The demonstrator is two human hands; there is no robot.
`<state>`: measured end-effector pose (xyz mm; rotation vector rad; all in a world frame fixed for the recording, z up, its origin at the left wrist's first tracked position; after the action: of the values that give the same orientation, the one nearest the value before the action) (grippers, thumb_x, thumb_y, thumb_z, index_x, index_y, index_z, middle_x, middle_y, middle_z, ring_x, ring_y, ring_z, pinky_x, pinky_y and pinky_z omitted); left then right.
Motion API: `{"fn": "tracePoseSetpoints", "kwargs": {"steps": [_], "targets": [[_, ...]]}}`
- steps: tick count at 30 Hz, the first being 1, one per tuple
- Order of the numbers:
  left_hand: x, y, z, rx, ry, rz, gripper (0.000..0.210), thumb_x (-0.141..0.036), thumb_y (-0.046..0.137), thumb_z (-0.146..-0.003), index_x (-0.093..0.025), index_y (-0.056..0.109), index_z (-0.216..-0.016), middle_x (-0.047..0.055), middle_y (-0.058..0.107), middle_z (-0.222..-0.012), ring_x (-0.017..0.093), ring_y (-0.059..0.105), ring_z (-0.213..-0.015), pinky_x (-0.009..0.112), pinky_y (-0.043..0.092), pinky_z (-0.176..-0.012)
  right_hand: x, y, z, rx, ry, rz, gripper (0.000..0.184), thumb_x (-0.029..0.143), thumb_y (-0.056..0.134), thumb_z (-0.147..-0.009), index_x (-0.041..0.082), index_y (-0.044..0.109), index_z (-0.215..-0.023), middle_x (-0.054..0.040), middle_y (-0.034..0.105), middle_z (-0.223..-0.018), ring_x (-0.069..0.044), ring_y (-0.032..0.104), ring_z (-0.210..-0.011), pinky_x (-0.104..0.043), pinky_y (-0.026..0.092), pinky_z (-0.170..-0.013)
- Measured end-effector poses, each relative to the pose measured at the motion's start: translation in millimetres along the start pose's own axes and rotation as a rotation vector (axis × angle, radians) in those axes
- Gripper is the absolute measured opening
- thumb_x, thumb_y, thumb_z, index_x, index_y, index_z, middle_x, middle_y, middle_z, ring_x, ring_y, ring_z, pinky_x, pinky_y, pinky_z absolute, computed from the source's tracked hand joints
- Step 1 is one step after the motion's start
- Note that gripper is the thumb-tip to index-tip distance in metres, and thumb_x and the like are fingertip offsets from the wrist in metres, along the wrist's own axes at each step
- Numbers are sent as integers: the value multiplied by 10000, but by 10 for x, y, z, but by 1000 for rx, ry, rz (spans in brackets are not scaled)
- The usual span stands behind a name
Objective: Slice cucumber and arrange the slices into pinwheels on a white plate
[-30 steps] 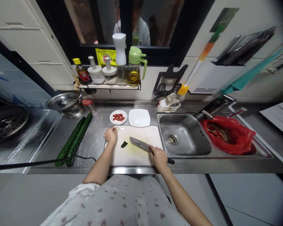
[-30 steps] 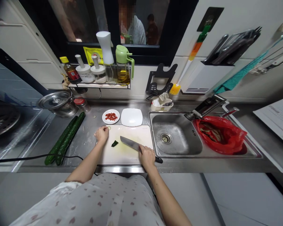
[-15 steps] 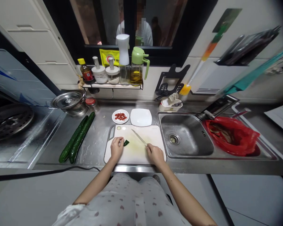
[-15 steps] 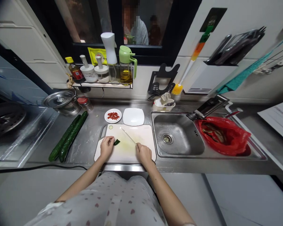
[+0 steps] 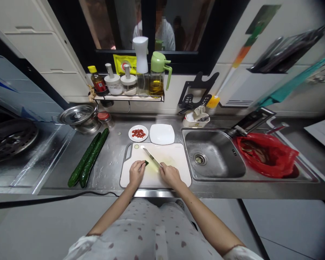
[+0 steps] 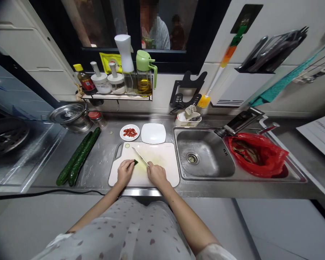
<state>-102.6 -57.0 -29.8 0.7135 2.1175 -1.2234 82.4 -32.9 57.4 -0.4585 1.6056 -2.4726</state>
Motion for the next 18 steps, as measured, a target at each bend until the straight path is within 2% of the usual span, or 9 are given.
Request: {"fn": "tracePoseSetpoints", "kwargs": {"steps": [12,18], "targets": [[33,23,3,33,97,-4,204,-242,527,-910,-216,705,-1005,53,718,-957,176,643,-904,345,512,-841,97,25,-3,57,-43,30,309,291,288,-981,194,521,-1159,-116,699,-965,-222,656,-919,-292,411,-755],[26,22,0,41,119,-1,196,-258,527,-911,-215,708,-973,54,719,-936,175,646,-898,347,517,-837,141,50,-14,46,-80,51,313,282,286,-977,179,527,-1147,-125,700,-941,-237,661,-918,-304,425,-744]]}}
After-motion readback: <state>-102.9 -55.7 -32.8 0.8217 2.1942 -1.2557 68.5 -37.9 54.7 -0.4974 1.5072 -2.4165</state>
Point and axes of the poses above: each hand's wrist, its own z-axis away from the middle knuckle, its own y-axis out of the palm, x = y × z, the point moved 3 cm from there along -z, towards the middle knuckle
